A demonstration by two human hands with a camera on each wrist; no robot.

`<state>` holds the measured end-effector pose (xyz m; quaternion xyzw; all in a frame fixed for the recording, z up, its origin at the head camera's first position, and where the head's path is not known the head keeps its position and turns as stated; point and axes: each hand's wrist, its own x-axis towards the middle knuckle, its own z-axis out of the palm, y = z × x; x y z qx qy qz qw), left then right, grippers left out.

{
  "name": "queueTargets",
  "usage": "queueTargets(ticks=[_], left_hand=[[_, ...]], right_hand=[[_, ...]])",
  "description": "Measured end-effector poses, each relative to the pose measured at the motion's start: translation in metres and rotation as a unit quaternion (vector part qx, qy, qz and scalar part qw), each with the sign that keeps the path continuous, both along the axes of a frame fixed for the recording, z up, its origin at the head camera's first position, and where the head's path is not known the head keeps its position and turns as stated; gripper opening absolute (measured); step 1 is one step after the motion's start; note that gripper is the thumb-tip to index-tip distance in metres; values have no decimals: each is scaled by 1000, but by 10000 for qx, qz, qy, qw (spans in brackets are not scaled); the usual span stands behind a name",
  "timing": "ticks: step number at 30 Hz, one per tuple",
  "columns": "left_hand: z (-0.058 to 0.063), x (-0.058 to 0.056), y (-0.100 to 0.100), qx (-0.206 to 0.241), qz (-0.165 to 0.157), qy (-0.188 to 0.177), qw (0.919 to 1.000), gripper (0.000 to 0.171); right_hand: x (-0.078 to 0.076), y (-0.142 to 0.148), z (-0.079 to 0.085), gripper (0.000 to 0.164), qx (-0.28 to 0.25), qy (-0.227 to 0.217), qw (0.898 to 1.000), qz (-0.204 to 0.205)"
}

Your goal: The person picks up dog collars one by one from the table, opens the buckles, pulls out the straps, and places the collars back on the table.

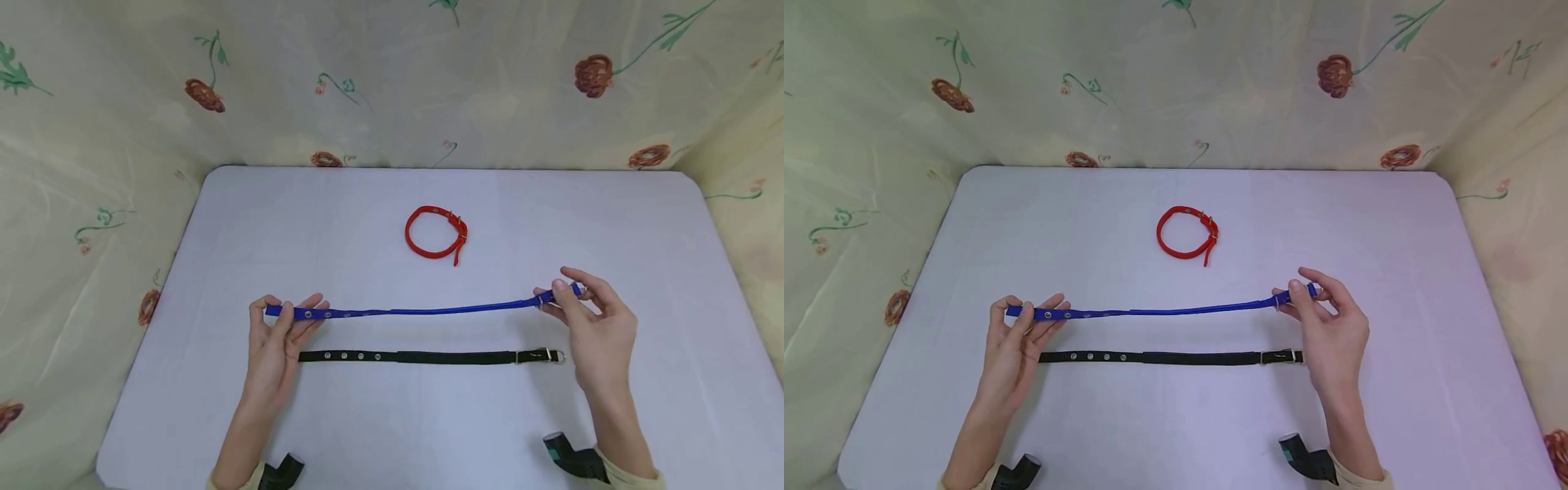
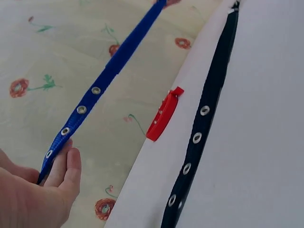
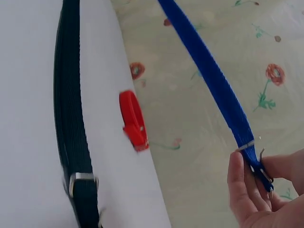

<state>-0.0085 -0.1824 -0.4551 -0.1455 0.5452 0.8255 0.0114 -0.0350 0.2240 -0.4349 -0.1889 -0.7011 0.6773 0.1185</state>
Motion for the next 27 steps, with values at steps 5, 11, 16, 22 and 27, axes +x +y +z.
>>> queueTargets(ticks=[5,11,16,22,27], left_hand=[[0,2,-6,-1478,31,-321,9885,25],[2,7,-19,-3375,-265,-999,9356,39],[-3,11,-32,-4219,-832,-1117,8959,34],[-13,11,-38,-5203,-1077,-919,8421,27],[-22,7,-39,-5401,-1216,-697,8299,22]], right_hand=[[2,12,-5,22,2040,-781,9758,-32],[8,26,-8,36,3920,-1183,9088,805],[13,33,-16,43,4329,-1503,8735,1643],[16,36,-28,44,4449,-1732,8538,2078],[15,35,-34,45,4549,-1696,8512,1993]])
